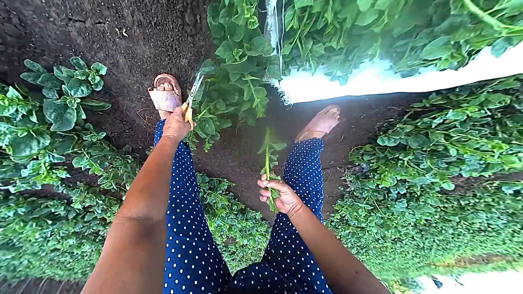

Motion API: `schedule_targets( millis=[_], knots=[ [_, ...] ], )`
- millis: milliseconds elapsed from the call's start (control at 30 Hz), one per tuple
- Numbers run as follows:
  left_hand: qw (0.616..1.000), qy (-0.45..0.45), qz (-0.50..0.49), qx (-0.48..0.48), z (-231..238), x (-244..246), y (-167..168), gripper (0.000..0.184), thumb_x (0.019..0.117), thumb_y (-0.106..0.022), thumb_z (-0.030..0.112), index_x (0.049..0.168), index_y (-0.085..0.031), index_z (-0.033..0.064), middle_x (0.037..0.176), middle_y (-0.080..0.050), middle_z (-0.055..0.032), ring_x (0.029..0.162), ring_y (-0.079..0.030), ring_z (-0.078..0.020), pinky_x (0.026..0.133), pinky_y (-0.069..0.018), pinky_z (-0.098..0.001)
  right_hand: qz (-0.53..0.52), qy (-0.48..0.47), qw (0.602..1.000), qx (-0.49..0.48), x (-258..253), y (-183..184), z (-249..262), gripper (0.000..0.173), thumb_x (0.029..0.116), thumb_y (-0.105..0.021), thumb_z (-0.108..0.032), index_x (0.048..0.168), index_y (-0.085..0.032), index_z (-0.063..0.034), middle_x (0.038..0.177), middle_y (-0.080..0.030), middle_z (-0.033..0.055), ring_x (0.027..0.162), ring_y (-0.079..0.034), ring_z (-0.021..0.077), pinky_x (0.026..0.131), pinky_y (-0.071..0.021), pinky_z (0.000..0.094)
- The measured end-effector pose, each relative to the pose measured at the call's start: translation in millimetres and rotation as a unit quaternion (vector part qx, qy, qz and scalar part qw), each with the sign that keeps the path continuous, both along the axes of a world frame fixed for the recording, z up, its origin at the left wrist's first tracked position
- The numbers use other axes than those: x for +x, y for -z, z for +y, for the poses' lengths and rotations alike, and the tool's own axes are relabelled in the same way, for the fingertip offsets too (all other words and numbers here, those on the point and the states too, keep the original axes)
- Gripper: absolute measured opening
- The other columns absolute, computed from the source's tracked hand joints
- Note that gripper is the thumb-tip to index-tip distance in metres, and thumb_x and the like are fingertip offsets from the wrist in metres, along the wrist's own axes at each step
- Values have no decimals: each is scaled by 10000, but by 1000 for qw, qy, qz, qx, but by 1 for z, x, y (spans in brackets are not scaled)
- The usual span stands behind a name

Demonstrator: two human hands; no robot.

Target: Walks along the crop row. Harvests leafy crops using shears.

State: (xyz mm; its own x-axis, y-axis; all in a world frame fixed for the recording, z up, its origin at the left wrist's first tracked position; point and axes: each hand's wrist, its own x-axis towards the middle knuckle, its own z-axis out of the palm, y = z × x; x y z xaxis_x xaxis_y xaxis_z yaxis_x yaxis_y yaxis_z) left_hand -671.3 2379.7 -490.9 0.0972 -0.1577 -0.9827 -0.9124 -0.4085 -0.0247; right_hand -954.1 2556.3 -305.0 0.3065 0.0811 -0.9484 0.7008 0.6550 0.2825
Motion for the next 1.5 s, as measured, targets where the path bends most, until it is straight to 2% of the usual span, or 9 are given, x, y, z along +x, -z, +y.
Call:
schedule_targets(
  millis=[167, 267, 333, 467, 600, 800, 1033, 1233, 1500],
  knots=[
    [998, -34, 43, -29, 7, -28, -20, 315, 963, -713, 178, 1166, -627, -47, 1081, -672, -285, 1058, -650, -451, 942, -474, -659, 27, -16, 999, 22, 18, 16, -7, 214, 995, -416, -31, 1092, -582, -124, 628, -505, -80, 517, -521, 38, 538, -509, 202],
    [964, -257, 70, -15, 24, -49, -48, 392, 916, -757, 89, 1241, -591, -52, 1099, -670, -232, 972, -667, -317, 896, -547, -515, 61, -27, 996, 63, 45, 31, -27, 294, 1069, -432, -49, 1350, -514, -28, 1062, -669, 92, 918, -689, 171, 801, -581, 304],
    [938, -340, 63, -7, 34, -68, -60, 391, 907, -759, 64, 1245, -588, -38, 1090, -664, -209, 940, -657, -286, 857, -556, -487, 75, -15, 994, 73, 59, 46, -39, 369, 1091, -415, -90, 1454, -464, -40, 1257, -617, 160, 1067, -661, 235, 879, -559, 341],
    [937, -347, 35, -34, 50, -88, -58, 334, 905, -764, 72, 1180, -612, -39, 1063, -677, -208, 966, -650, -292, 879, -527, -500, 90, -26, 991, 99, 58, 65, -58, 340, 1109, -414, -200, 1417, -497, -82, 1195, -670, 152, 990, -694, 246, 796, -578, 364],
    [917, -398, 24, -29, 66, -96, -59, 317, 909, -764, 59, 1172, -611, -31, 1040, -666, -172, 932, -616, -237, 842, -500, -437, 44, -225, 973, 27, 39, 74, -51, 311, 1054, -533, -71, 1359, -550, -12, 1108, -660, 117, 877, -660, 161, 741, -547, 285],
    [842, -539, 22, -8, 69, -101, -62, 327, 951, -714, 65, 1235, -561, 13, 1035, -678, -123, 889, -637, -184, 774, -545, -378, 25, -320, 947, -12, 35, 89, -51, 238, 1008, -629, -76, 1224, -618, 24, 1011, -700, 92, 857, -658, 127, 801, -543, 285],
    [944, -268, 76, 178, 20, -39, -64, 304, 1087, -491, 176, 1327, -546, -3, 1135, -678, -150, 962, -677, -219, 824, -567, -412, 37, -310, 950, 12, 16, 79, -43, 191, 1015, -607, -55, 1195, -620, 7, 934, -664, 54, 792, -645, 112, 729, -549, 252],
    [920, -90, 61, 378, -24, -52, -55, 347, 1126, -366, 295, 1242, -599, 66, 1024, -676, -87, 885, -644, -165, 823, -513, -367, 50, -327, 943, 21, -1, 72, -33, 218, 1007, -615, -40, 1217, -615, 19, 935, -663, 48, 795, -649, 94, 740, -549, 230],
    [928, -15, 3, 373, -53, -93, -29, 369, 1090, -464, 369, 1126, -651, 53, 940, -680, -99, 816, -640, -187, 788, -517, -363, 64, -326, 943, 16, 4, 65, -37, 208, 1006, -613, -27, 1209, -606, 21, 964, -674, 51, 821, -658, 81, 756, -555, 227]
  ],
)
